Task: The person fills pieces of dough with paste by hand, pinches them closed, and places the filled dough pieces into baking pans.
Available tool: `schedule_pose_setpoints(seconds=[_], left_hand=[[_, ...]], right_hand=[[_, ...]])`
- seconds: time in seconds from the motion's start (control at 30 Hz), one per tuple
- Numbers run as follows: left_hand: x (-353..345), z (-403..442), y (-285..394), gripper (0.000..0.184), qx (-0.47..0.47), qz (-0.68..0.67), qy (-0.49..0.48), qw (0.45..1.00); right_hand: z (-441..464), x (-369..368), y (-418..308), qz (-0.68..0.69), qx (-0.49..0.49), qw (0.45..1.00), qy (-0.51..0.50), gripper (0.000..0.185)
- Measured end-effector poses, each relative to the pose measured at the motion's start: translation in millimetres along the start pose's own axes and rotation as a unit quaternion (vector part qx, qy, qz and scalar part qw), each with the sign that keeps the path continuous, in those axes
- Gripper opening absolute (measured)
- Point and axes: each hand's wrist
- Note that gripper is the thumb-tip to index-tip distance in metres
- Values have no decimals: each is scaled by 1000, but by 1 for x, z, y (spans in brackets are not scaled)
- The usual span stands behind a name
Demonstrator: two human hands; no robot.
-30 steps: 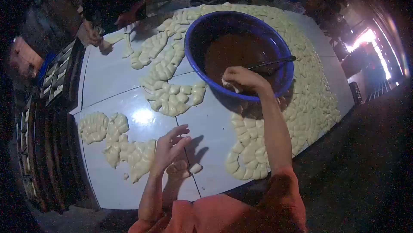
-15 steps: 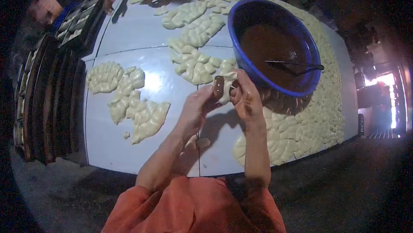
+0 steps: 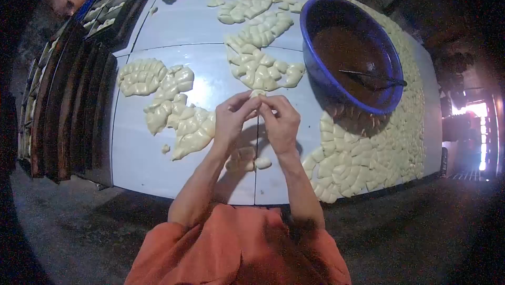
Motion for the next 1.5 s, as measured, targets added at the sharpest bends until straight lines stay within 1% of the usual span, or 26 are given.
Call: schedule_pose_setpoints(seconds=[0.03, 0.1, 0.13, 0.17, 0.23, 0.3, 0.37, 0.43, 0.5, 0.57, 0.63, 0.67, 0.77, 0.83, 0.9, 0.97, 1.03, 1.07, 1.17, 1.2, 1.23, 1.3, 1.33, 1.37, 1.43, 1.5], left_hand=[[1, 1, 7, 40, 41, -22, -22, 999], [9, 7, 17, 45, 74, 4, -45, 996], [15, 11, 21, 44, 103, 25, -69, 992], [21, 15, 23, 43, 132, 46, -93, 986], [27, 18, 27, 41, 135, 50, -98, 985], [26, 14, 32, 41, 111, 88, -100, 985], [20, 6, 29, 41, 105, 58, -105, 987], [14, -5, 29, 38, 31, 42, -105, 993], [14, -8, 30, 34, 32, 27, -99, 994], [18, -6, 25, 31, -1, 44, -146, 988], [20, -6, 21, 31, -3, 78, -163, 984], [20, -8, 18, 32, -2, 74, -159, 985], [16, -21, 18, 33, 7, 77, -150, 986], [21, -25, 15, 32, -16, 187, -155, 970], [20, -28, 14, 32, -1, 153, -129, 980], [23, -29, 9, 32, 7, 121, -102, 987], [31, -32, 3, 35, 15, 114, -132, 985], [33, -36, 5, 41, 34, 196, -138, 970], [34, -51, 14, 49, 67, 276, -118, 952], [44, -55, 6, 64, 20, 301, -121, 946], [52, -57, 5, 64, 21, 302, -123, 945], [67, -61, 5, 74, -146, 477, -247, 831], [70, -63, 3, 79, -182, 512, -267, 796], [70, -67, 2, 79, -181, 512, -267, 796], [67, -76, -1, 73, -157, 568, -279, 758], [63, -80, -6, 68, -151, 580, -265, 755]], right_hand=[[-1, 1, -2, -1, -1, 1000, 1, 21], [-2, 6, -5, 143, -136, 980, -36, 22], [-4, 11, -5, 136, -153, 977, -65, 24], [-8, 14, -8, 136, -153, 977, -67, 24], [-12, 18, -17, 61, -24, 989, -130, 25], [-15, 16, -8, 23, -3, 989, -146, 31], [-12, 12, 12, 65, 64, 993, -81, 38], [-8, 10, 11, 59, 90, 992, -62, 32], [-10, 4, 5, 55, 116, 992, -13, 22], [-12, -7, 3, 66, 85, 994, 22, 17], [-14, -19, 6, 193, 72, 975, 81, 21], [-12, -17, 7, 73, 103, 989, 80, 18], [-12, -11, 16, -33, 144, 982, 114, 16], [-18, -6, 11, -40, 94, 989, 105, 20], [-19, 1, 6, -38, 22, 999, 15, 20], [-25, 7, -6, -66, 21, 998, 2, 20], [-34, 16, -20, -112, 167, 977, -64, 22], [-45, 26, -18, -83, 93, 986, -114, 30], [-58, 44, 1, -20, -35, 990, -134, 33], [-64, 46, 2, 113, -186, 968, -127, 26], [-66, 47, 9, 113, -187, 968, -125, 26], [-71, 51, 23, -42, -255, 936, -241, 29], [-71, 53, 27, -152, -123, 932, -307, 43], [-74, 55, 27, -151, -124, 931, -307, 43], [-80, 55, 14, -270, 53, 920, -280, 55], [-80, 54, 10, -285, 47, 914, -284, 59]])
Point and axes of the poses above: each hand's wrist, its own z-axis towards the middle knuckle, its own x-axis out of the back of the hand, y = z × x
